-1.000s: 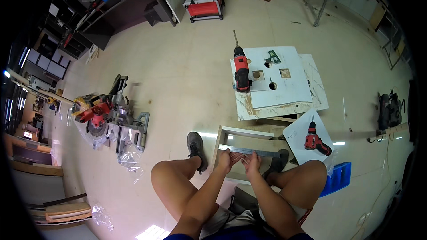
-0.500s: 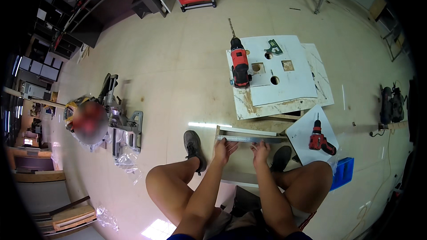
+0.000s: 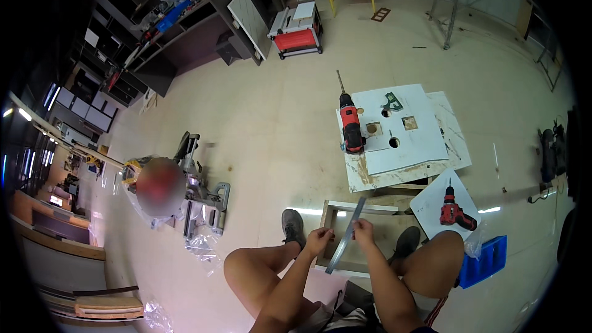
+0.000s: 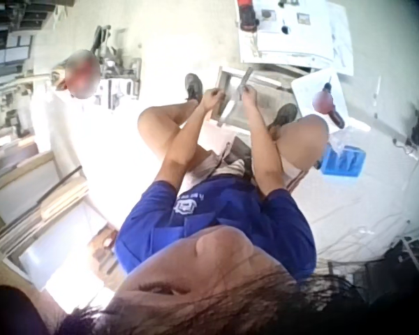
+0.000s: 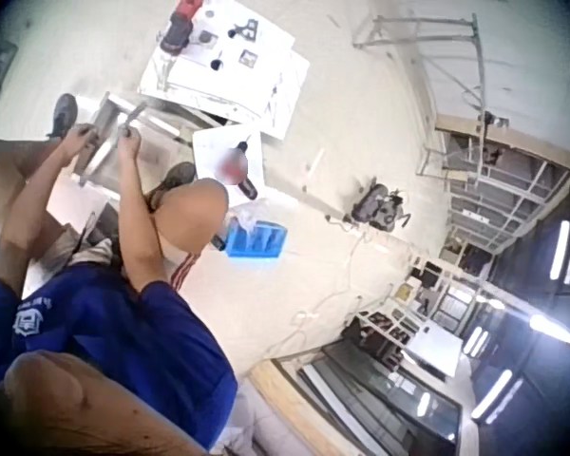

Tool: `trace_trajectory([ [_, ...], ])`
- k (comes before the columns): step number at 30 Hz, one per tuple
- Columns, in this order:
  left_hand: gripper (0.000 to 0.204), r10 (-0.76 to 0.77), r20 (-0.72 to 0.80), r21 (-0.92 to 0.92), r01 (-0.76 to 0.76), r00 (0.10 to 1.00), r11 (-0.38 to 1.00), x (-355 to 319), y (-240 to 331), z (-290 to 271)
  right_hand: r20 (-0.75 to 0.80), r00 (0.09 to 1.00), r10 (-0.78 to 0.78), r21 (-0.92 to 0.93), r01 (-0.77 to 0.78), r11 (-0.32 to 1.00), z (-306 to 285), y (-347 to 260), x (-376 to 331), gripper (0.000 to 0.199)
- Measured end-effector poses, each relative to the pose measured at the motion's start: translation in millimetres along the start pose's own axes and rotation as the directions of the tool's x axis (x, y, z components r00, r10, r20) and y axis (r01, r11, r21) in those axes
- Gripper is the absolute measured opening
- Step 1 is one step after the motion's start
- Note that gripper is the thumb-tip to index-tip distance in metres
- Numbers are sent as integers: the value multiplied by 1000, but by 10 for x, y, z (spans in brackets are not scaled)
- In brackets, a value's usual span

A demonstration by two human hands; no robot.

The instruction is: The person assembles a wooden box by drilling screws into the corners of the panels using a cordless drill. They then attach a metal frame to the box.

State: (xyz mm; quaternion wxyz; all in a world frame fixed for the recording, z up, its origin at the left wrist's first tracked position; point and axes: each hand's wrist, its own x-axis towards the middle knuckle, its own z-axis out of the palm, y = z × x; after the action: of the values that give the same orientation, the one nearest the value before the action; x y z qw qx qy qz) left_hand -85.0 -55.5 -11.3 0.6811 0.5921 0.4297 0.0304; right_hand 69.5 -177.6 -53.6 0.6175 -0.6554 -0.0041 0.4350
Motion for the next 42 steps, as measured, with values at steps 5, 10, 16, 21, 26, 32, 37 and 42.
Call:
trace_trajectory([
  [5,24,35,133,153,-55,990,987,-218,-204,-324,159,976,-148,-188,177,966,441,132,-450,24],
  [10,17,84,207,197,-126,975,972,-463,-21,-132,99,975,-198,-251,218,943,313,-125,-782,17],
  [16,18,19,108,229,-43,994,972,-376,-356,-645,356,890,-284,-61,325,944,8,-1270,-1279,25],
  [21,21,-39,96,264,12,995,964,-103,-381,-494,354,873,-336,-159,410,898,-730,-2212,-1474,27],
  [26,24,23,65,421,-49,998,906,329,-462,-558,192,944,-266,-342,319,884,-1101,-2369,-1138,27],
  [32,25,-107,-33,419,111,994,901,520,-611,-582,330,874,-357,-556,486,675,-847,-2322,-779,25],
  [37,23,-160,-82,445,180,984,877,578,-525,-433,459,827,-325,-581,556,594,-736,-2264,-501,27],
  [42,22,-186,-80,434,202,979,878,560,-460,-482,438,863,-252,-587,486,648,-566,-2418,-518,27],
])
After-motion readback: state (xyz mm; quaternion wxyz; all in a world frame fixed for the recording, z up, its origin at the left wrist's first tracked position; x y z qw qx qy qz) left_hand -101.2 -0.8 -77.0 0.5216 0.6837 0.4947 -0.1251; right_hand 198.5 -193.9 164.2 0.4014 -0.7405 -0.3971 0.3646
